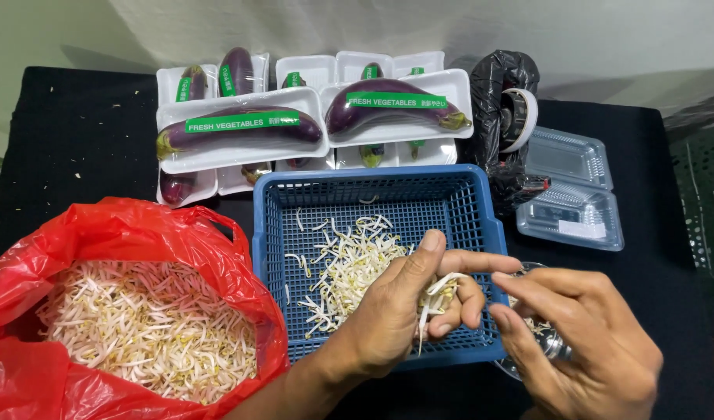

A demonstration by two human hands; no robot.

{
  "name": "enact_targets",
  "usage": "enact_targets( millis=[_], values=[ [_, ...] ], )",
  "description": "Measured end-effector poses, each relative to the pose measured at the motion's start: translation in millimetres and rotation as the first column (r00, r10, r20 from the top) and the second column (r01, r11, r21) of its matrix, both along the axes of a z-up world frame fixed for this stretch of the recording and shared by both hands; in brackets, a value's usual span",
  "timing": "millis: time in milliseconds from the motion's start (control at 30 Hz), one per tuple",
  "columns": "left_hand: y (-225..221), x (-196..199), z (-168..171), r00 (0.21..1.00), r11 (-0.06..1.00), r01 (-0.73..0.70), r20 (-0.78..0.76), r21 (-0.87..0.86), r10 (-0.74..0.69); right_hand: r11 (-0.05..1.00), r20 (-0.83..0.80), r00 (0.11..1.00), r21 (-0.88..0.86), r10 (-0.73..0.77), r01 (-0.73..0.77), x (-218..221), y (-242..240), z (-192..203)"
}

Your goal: Manually removing the root ends from bean sprouts and sorting them into a basket.

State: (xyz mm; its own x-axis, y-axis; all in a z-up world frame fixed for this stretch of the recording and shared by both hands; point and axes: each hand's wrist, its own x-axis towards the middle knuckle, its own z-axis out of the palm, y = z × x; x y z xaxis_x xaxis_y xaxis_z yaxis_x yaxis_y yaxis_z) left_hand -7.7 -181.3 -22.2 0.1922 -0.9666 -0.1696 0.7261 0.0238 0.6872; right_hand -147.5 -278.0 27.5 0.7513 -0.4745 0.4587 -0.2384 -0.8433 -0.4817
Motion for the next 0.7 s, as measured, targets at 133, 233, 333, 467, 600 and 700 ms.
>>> enact_targets(
  millis=[133,233,333,467,600,700],
  values=[
    [-5.8,-6.7,-16.8,0.992,0.999,0.012,-0.125,0.042,-0.007,0.996,-0.04,0.996,-0.026,0.083,-0.084,13.6,-5.5,0.3],
    [-10.3,-10.9,-17.8,0.998,0.995,0.032,-0.062,0.094,-0.026,0.973,-0.041,0.977,-0.082,0.211,-0.214,13.0,-15.9,-7.8],
    [-11.9,-10.1,-12.6,0.995,0.991,0.053,0.073,0.122,-0.062,0.956,-0.108,0.957,-0.089,0.271,-0.281,10.0,-21.4,-13.0],
    [-14.2,-14.6,-16.4,0.99,0.994,0.028,0.134,0.105,-0.042,0.952,-0.157,0.947,-0.074,0.282,-0.296,15.9,-21.9,-9.1],
    [-19.0,-20.5,-28.0,0.999,0.994,0.035,-0.008,0.102,-0.035,0.951,-0.098,0.947,-0.01,0.306,-0.309,16.0,-27.6,-13.6],
    [-20.2,-21.9,-34.1,0.995,0.998,-0.009,-0.099,0.056,0.014,0.947,-0.011,0.948,0.039,0.318,-0.318,21.1,-25.7,-10.4]
  ],
)
